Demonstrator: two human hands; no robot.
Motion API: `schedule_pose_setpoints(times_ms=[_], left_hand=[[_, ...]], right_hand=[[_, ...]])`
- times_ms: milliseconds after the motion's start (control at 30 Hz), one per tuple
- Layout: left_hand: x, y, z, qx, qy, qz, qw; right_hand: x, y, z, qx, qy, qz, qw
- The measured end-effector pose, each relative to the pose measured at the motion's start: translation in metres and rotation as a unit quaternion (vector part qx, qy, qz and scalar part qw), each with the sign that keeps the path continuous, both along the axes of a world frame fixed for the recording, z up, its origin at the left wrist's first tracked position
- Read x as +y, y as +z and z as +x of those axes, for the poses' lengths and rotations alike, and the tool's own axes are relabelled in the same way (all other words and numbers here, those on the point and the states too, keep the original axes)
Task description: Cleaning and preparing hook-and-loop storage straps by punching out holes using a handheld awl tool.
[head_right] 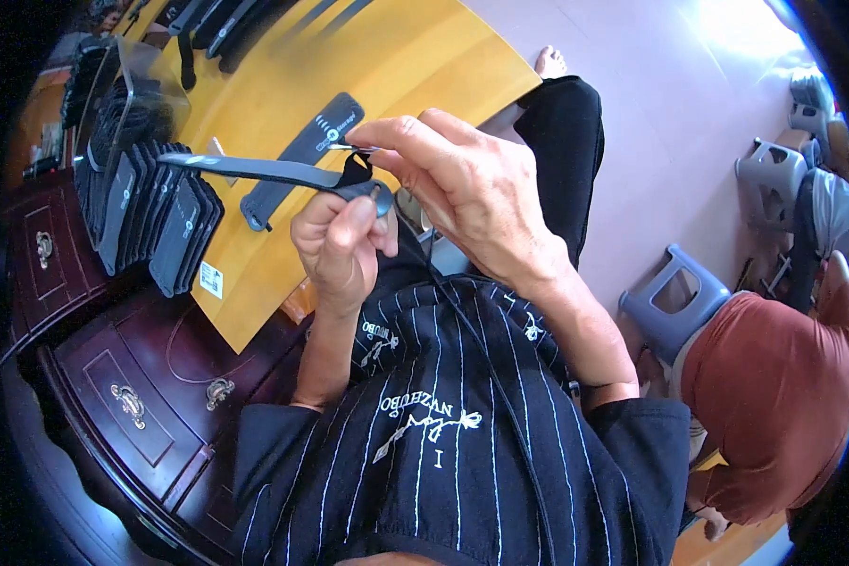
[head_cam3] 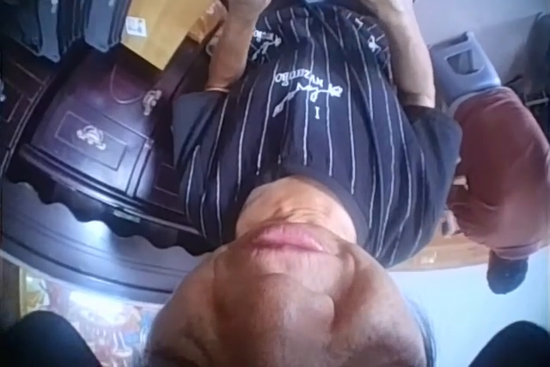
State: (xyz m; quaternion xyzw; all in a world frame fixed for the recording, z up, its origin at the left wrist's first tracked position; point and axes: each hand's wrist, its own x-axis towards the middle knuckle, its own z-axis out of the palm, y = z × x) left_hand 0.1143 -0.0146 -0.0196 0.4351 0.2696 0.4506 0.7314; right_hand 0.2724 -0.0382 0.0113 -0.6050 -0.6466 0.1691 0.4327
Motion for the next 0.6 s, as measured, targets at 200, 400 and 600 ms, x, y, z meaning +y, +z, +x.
schedule_pose_setpoints(times_ms=[200,400,600], left_hand=[[-0.001,0.015,-0.004,-0.028,0.076,-0.076,0.994],[-0.003,0.028,0.000,0.055,0.062,-0.021,0.996],[-0.001,0.030,-0.016,0.052,-0.117,-0.060,0.990]], right_hand=[[-0.006,0.021,0.018,0.243,0.087,-0.179,0.949],[0.004,0.008,-0.009,0.418,0.157,-0.166,0.879],[0.012,0.007,-0.007,0.456,0.089,-0.145,0.873]])
